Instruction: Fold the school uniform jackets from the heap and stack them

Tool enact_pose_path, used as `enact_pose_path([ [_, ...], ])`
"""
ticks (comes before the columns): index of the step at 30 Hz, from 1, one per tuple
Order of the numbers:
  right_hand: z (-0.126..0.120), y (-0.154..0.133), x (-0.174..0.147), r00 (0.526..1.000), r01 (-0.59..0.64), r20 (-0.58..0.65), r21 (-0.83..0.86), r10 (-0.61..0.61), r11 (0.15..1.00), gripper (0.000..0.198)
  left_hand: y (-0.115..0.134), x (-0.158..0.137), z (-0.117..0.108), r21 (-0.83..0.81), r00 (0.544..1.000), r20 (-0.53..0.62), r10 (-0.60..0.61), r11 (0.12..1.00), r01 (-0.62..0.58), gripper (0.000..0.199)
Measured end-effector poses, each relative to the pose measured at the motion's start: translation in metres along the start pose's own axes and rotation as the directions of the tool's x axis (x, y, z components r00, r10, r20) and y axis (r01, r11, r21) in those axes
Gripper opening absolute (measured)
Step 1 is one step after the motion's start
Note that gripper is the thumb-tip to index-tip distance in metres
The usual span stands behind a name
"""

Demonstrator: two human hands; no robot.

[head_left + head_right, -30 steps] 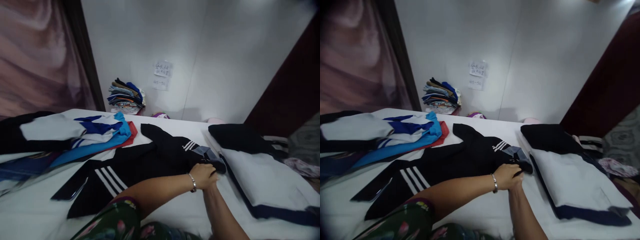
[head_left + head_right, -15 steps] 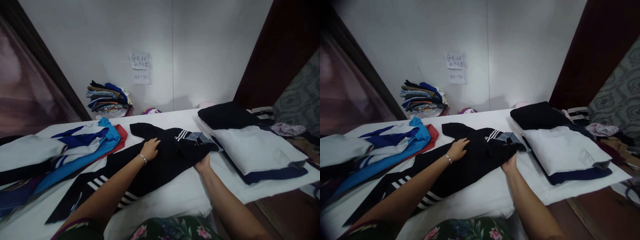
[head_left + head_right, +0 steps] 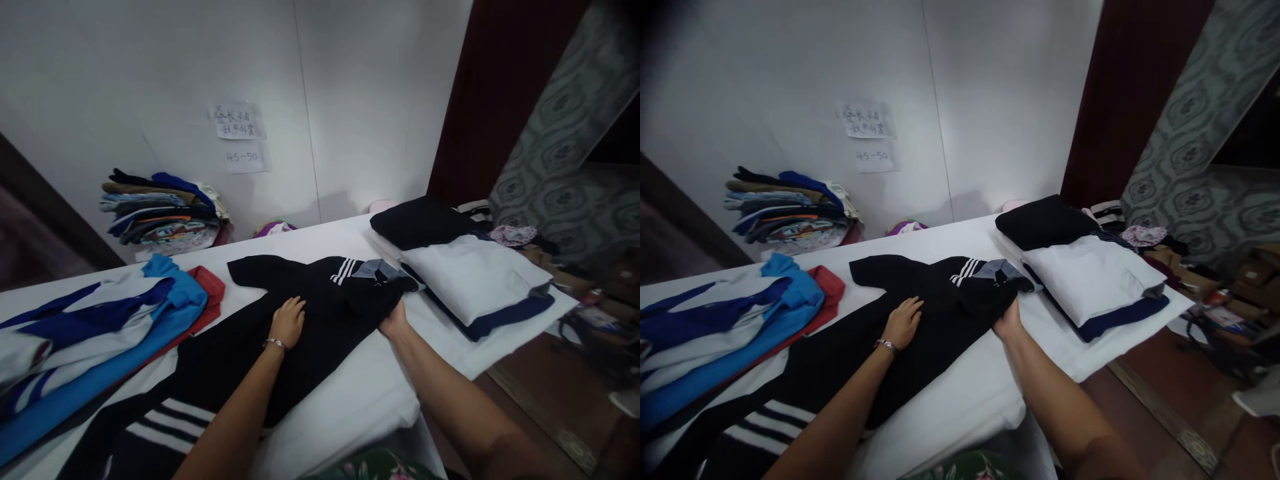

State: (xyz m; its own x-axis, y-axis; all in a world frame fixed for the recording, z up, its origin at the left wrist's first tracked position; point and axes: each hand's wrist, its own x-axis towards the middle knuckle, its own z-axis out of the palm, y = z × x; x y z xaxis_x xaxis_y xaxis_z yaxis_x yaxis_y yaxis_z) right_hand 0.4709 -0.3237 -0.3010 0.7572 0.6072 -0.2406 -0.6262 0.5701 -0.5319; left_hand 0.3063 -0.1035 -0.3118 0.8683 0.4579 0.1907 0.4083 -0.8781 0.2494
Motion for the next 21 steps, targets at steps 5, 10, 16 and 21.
enact_pose_path([
  [5, 0.004, 0.001, -0.001, 0.999, -0.003, 0.031, -0.004, 0.004, 1.0, 0.035, -0.007, 0.002, -0.001, -0.087, 0.994, -0.106, -0.006, 0.996, -0.004, 0.036],
  [10, 0.003, 0.002, 0.002, 0.994, 0.009, 0.113, -0.022, -0.007, 1.0, 0.037, -0.008, -0.003, -0.015, -0.125, 0.961, -0.276, 0.012, 0.991, -0.048, 0.034],
  [16, -0.001, 0.003, 0.005, 0.994, 0.065, 0.098, -0.128, -0.053, 0.99, 0.042, -0.002, -0.009, -0.043, -0.026, 0.891, -0.449, 0.068, 0.996, -0.089, 0.029],
  [21, 0.01, -0.001, 0.0, 1.0, 0.009, 0.029, -0.067, -0.007, 0.998, 0.038, 0.04, -0.025, -0.082, 0.0, 0.818, -0.562, 0.125, 0.989, -0.151, 0.027],
])
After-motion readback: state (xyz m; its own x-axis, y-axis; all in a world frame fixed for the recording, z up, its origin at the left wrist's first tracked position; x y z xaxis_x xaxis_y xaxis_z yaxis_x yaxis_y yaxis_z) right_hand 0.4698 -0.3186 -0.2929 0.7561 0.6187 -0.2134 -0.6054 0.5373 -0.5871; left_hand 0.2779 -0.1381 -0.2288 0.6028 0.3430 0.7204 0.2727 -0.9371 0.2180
